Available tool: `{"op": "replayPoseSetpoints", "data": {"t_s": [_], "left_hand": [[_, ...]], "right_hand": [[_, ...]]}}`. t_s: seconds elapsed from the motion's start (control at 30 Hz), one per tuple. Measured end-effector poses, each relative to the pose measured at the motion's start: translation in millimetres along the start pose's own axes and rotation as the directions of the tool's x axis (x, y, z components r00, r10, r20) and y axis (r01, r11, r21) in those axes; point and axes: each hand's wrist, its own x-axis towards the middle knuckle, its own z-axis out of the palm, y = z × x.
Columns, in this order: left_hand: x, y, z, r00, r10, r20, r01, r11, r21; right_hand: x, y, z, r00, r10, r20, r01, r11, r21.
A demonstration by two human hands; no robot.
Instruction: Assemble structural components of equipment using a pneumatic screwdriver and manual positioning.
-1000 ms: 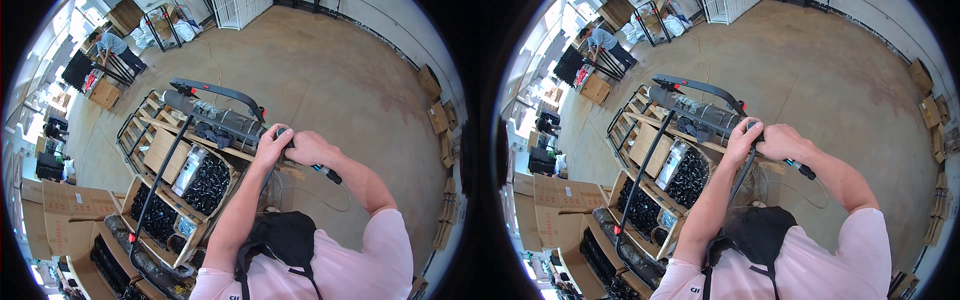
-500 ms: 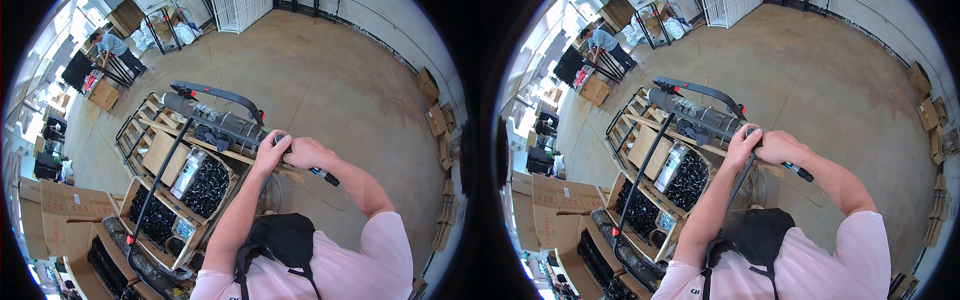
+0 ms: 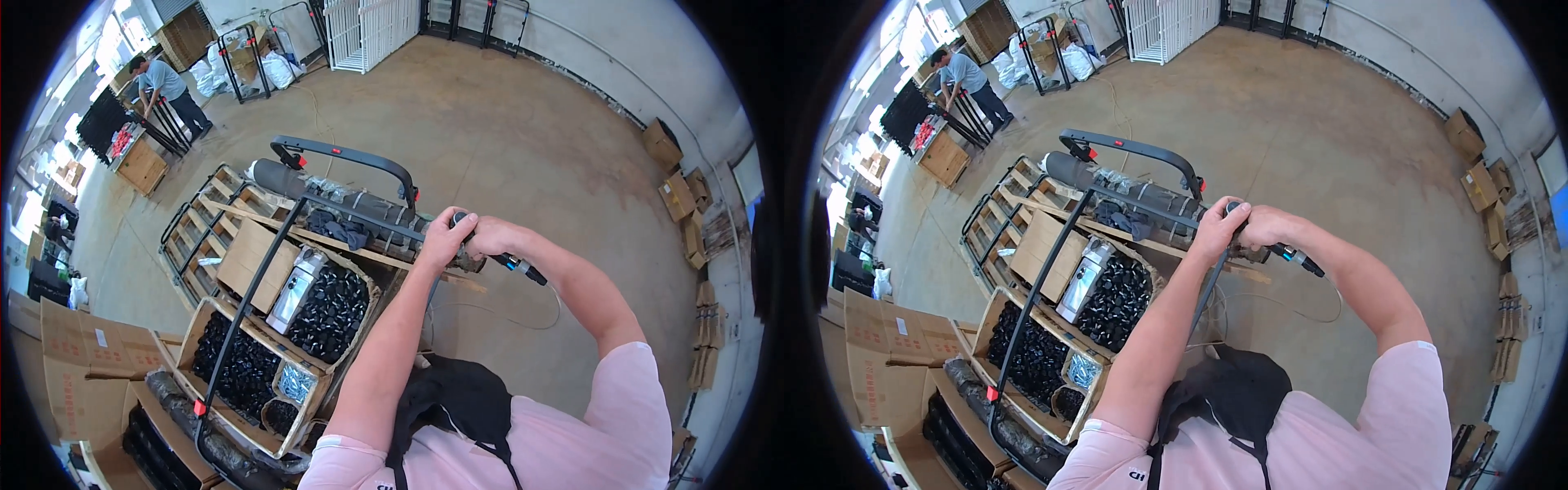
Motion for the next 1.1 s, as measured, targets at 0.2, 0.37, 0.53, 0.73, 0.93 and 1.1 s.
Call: {"op": "replayPoseSetpoints", "data": {"t_s": [0.2, 0.37, 0.53, 0.73, 0.93, 1.1], "left_hand": [[-7, 14, 7, 0.999, -0.042, 0.031, 0.044, 0.997, -0.065], [-5, 15, 0, 0.999, -0.015, 0.052, 0.017, 0.999, -0.040], [-3, 31, -24, 0.995, 0.088, -0.050, -0.086, 0.996, 0.038], [17, 84, -142, 0.970, 0.112, -0.213, -0.107, 0.994, 0.036], [58, 123, -271, 0.875, 0.110, -0.472, -0.130, 0.991, -0.010], [87, 138, -351, 0.801, 0.113, -0.587, -0.150, 0.989, -0.015]], "right_hand": [[-8, -3, -1, 0.999, 0.044, -0.031, -0.043, 0.999, 0.033], [-11, -15, 5, 0.996, 0.068, -0.064, -0.062, 0.993, 0.103], [-1, -45, 0, 0.995, -0.069, -0.077, 0.063, 0.995, -0.071], [62, -168, -10, 0.987, -0.160, 0.023, 0.161, 0.986, -0.048], [203, -267, -9, 0.933, -0.341, 0.110, 0.351, 0.932, -0.089], [245, -345, -9, 0.933, -0.346, 0.099, 0.359, 0.913, -0.195]]}}
